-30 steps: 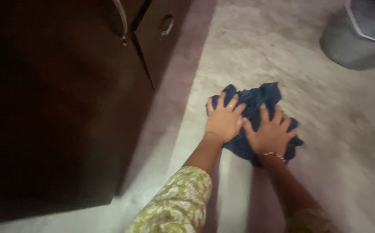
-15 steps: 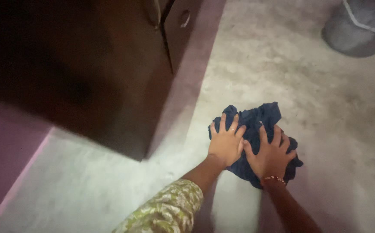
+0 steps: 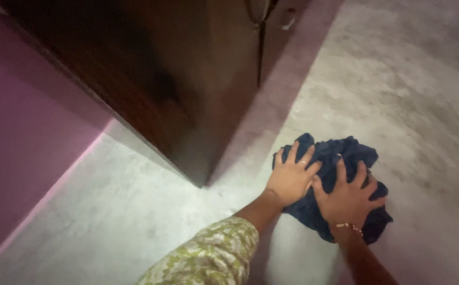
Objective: The person mops a stone floor by hand using a damp cloth, dipping the cloth into a bucket of water and wringing it out before scrubbing around the base of a cabinet.
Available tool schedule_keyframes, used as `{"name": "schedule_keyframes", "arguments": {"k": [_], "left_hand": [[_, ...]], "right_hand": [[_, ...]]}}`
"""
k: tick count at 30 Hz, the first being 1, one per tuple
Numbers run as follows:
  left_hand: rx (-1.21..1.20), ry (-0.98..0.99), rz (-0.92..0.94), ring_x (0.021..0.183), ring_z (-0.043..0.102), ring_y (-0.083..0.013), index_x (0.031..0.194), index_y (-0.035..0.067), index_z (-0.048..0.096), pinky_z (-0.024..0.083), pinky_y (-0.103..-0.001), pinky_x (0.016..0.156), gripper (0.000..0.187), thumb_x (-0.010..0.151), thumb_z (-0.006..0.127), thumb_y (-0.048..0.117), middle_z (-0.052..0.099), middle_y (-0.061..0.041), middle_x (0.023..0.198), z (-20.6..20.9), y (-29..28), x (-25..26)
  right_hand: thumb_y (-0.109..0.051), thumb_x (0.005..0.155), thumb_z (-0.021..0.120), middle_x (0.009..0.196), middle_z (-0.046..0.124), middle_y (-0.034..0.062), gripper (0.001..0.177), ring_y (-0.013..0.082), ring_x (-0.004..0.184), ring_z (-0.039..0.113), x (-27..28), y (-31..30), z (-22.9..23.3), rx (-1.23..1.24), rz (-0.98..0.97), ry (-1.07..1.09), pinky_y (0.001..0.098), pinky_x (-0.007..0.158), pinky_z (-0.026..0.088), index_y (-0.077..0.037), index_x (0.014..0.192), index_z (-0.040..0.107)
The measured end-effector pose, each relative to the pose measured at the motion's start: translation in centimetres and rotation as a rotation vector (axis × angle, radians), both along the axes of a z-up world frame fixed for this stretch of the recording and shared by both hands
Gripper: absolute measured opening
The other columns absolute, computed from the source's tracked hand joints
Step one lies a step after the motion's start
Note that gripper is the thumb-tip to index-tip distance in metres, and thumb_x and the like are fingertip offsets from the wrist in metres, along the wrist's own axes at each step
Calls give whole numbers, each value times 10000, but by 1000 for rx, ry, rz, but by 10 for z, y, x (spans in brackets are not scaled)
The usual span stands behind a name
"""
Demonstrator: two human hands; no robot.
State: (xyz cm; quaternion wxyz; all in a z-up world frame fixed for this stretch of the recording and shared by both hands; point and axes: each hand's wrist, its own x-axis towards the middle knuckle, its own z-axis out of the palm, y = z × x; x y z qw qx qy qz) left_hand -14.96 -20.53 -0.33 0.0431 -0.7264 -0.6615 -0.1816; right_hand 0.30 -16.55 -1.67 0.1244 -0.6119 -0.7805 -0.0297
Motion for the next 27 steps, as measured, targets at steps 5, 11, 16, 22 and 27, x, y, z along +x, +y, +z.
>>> {"name": "schedule_keyframes", "arguments": {"k": [5,11,16,22,27], "left_hand": [[16,-30,73,1485,343,-440,1331,225,631,277,-693,1136,412,935,614,335,434,-121,1595,-5,37,-11],[11,-18,77,1481,314,-434,1354,220,619,274,-698,1119,474,889,630,310,406,-113,1600,-8,74,-30],[37,-23,101,1497,308,-424,1357,235,620,276,-712,1138,440,926,630,321,407,-81,1610,-10,110,-40],[43,6,188,1516,300,-363,1338,293,626,260,-693,1171,411,932,601,355,416,-13,1607,-22,125,-37],[-24,-25,337,1523,268,-318,1330,322,620,197,-696,1205,413,930,580,414,380,27,1615,-19,107,-23]], "right_hand": [[-709,858,563,1621,358,173,803,473,1419,343,-16,41,-5,38,37,45,819,1041,231,-266,1526,525],[-718,835,576,1602,360,206,825,503,1394,333,-34,83,-11,74,48,37,833,993,219,-244,1509,538],[-710,833,588,1617,353,210,833,503,1405,334,-47,118,-11,75,63,80,847,995,215,-229,1512,549],[-718,887,581,1598,370,259,815,548,1386,338,-44,131,-21,118,109,92,854,997,205,-179,1499,575],[-726,917,575,1598,373,283,807,571,1381,329,-37,121,-22,178,207,92,859,991,198,-166,1498,599]]}}
